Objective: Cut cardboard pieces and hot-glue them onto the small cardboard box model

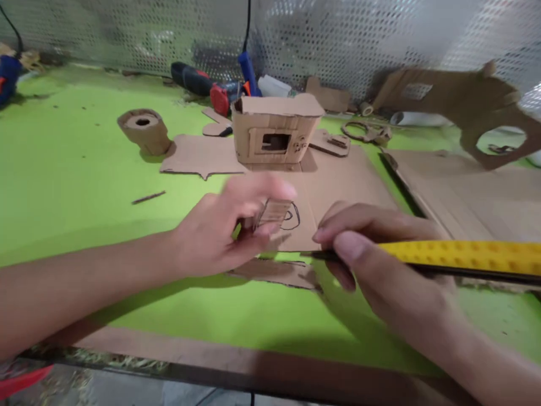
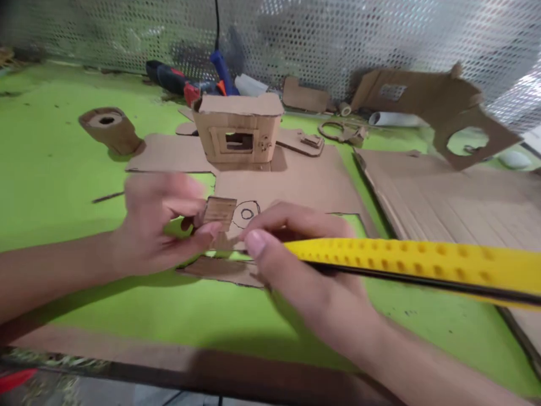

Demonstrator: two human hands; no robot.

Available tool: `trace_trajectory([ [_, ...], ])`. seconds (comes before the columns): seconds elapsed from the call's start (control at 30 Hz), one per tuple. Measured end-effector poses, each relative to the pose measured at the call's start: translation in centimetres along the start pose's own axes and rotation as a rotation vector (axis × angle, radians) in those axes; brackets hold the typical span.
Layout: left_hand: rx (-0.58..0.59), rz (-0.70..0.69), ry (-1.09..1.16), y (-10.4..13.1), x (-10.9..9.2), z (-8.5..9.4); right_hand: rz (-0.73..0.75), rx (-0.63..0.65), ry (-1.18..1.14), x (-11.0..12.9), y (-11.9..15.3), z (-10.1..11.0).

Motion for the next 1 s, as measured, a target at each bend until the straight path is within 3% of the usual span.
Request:
trace_trajectory([
  [0.1, 0.224, -0.193, -0.177, -0.1, -1.6, -1.3, -0.074, 0.028, -0.039, -0.8, 0.1, -0.6],
  [0.23, 0.344, -0.145, -0.209, -0.4, -1.7, -1.9, -0.094, 0.064, -0.139, -1.3, 0.5, -0.4],
  [0.33, 0.415, -0.100, -0.235, -0.4, -1.3, -2.7, -0.142, 0.051, -0.050, -1.7, 0.8, 0.1],
  [0.6, 0.408, -0.225, -0.388, 0.0, -1.3, -3.5, -0.078, -0.006, 0.161, -1.9, 0.9, 0.2],
  [1.0, 0.389, -0.337, -0.394, 0.2, -1.9, -3.0, -0.031, 0.063, -0.054, -1.7, -0.1, -1.4],
])
Point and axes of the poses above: each hand's wrist, its own y-axis away from the middle knuckle, its own z-axis out of the back of the hand, x = y × z, the point moved 7 cm from there along -y, towards the middle knuckle, and after that the axes turned 1 degree about -y, right-handed, at the moved point
